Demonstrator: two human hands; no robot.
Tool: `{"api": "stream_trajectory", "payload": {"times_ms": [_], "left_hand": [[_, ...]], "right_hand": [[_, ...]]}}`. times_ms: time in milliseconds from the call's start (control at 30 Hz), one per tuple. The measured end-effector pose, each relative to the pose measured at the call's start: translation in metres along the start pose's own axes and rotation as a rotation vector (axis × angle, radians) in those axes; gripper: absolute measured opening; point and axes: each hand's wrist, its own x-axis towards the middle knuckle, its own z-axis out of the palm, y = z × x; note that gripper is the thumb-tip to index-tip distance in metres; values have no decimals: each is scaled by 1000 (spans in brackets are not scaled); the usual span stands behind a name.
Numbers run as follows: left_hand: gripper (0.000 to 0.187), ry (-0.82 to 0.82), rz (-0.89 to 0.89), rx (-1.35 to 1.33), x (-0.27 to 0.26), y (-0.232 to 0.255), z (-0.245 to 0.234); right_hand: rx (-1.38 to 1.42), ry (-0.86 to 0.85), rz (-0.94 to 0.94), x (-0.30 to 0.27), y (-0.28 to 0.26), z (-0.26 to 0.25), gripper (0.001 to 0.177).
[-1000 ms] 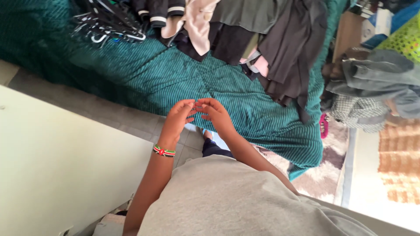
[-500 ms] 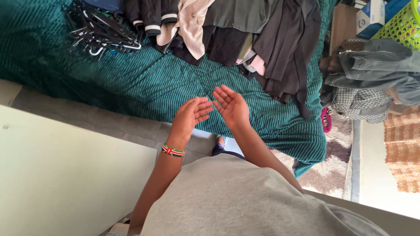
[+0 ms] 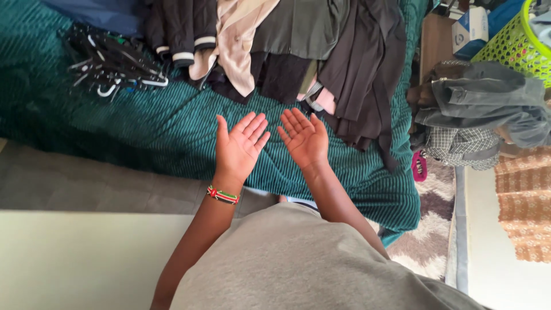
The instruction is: Organizing clothes in a closet and gathering clothes and hangers from a bed.
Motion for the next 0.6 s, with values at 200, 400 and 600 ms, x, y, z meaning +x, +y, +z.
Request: {"api": "stream_trajectory", "payload": {"times_ms": [200,400,600], "left_hand": [[107,35,-32,-65,51,-10,0],[106,28,-52,-28,87,-21,0],[95,-114,45,-114,105,-26,21]], "right_hand": [[98,234,-87,57,-19,-42,68],[89,259,-105,84,-40,-48,70],[-7,307,-43,93,-54,-53,68]]}}
